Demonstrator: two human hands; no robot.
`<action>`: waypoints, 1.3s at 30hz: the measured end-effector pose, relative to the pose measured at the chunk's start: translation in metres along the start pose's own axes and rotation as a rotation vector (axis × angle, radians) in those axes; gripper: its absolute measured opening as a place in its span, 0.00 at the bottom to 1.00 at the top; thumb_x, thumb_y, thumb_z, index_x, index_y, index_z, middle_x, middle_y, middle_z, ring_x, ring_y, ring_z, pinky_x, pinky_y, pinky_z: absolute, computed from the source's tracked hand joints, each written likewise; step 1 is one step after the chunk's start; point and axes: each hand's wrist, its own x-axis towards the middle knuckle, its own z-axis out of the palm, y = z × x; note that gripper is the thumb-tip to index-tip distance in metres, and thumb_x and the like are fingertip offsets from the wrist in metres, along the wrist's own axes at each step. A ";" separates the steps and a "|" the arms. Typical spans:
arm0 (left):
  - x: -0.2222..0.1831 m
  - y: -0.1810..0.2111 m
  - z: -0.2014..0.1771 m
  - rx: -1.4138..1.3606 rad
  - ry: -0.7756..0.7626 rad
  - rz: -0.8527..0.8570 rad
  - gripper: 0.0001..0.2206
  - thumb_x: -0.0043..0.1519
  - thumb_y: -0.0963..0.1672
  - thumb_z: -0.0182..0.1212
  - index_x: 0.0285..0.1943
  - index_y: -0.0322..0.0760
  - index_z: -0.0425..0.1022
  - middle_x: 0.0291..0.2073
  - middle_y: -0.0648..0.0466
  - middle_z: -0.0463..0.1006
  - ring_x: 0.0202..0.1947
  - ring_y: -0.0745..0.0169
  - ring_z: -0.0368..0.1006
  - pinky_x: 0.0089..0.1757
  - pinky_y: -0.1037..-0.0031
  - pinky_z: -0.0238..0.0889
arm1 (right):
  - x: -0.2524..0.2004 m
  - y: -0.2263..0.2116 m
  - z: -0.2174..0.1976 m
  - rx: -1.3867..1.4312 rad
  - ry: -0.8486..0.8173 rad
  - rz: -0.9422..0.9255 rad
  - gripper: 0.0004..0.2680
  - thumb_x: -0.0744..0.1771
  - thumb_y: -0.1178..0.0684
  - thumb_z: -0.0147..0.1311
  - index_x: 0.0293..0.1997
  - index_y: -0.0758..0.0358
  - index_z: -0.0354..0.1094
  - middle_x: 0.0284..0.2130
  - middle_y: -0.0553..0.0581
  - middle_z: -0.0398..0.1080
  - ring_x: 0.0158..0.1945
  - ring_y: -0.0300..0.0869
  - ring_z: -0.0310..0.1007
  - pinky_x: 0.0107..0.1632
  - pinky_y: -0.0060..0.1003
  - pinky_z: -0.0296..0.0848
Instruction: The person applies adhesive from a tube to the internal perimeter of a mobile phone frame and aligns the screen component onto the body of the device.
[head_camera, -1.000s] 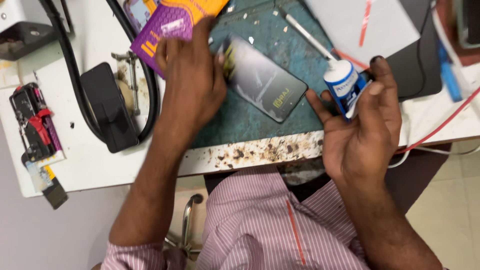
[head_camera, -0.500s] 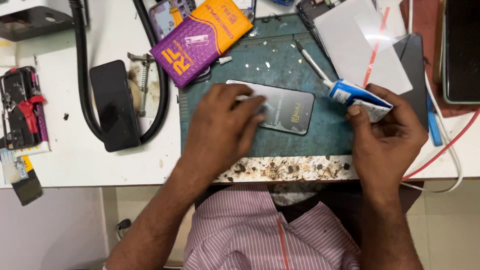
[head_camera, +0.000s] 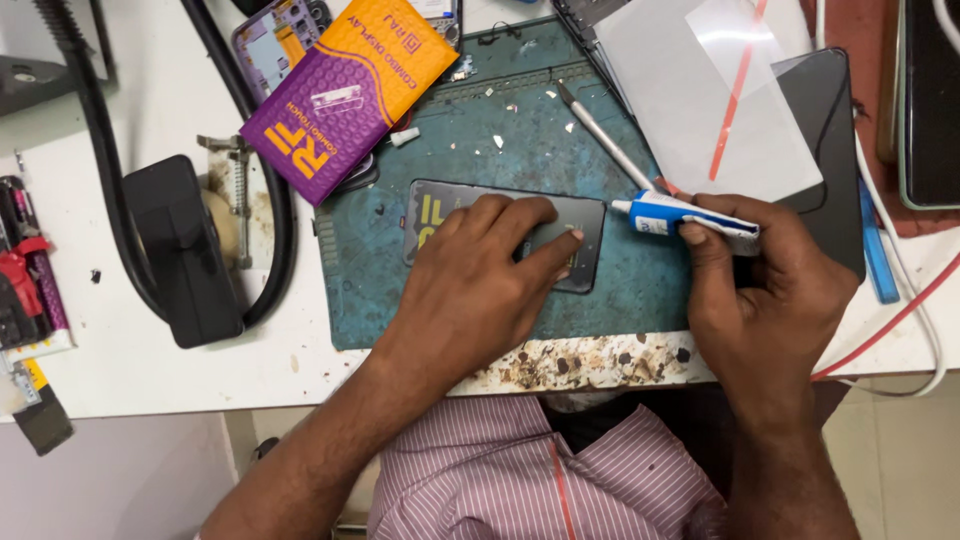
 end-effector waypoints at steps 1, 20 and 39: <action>0.001 0.001 -0.001 0.002 -0.006 -0.004 0.13 0.60 0.43 0.67 0.54 0.38 0.82 0.52 0.49 0.76 0.52 0.51 0.71 0.51 0.59 0.67 | 0.003 -0.002 0.000 -0.026 -0.010 0.001 0.04 0.72 0.64 0.63 0.50 0.73 0.72 0.39 0.60 0.79 0.42 0.35 0.78 0.44 0.25 0.74; 0.000 0.000 -0.002 -0.013 0.009 0.006 0.14 0.59 0.42 0.69 0.54 0.36 0.82 0.54 0.49 0.75 0.54 0.51 0.72 0.50 0.60 0.69 | 0.020 -0.002 0.002 -0.055 -0.086 -0.005 0.04 0.70 0.65 0.59 0.47 0.75 0.71 0.33 0.62 0.77 0.32 0.34 0.75 0.29 0.24 0.69; -0.002 -0.003 0.004 0.025 -0.005 0.021 0.13 0.60 0.43 0.70 0.54 0.37 0.82 0.54 0.48 0.76 0.52 0.53 0.72 0.49 0.61 0.70 | 0.018 -0.002 0.000 -0.009 -0.083 0.032 0.04 0.70 0.65 0.58 0.48 0.75 0.72 0.34 0.61 0.77 0.34 0.34 0.75 0.31 0.25 0.71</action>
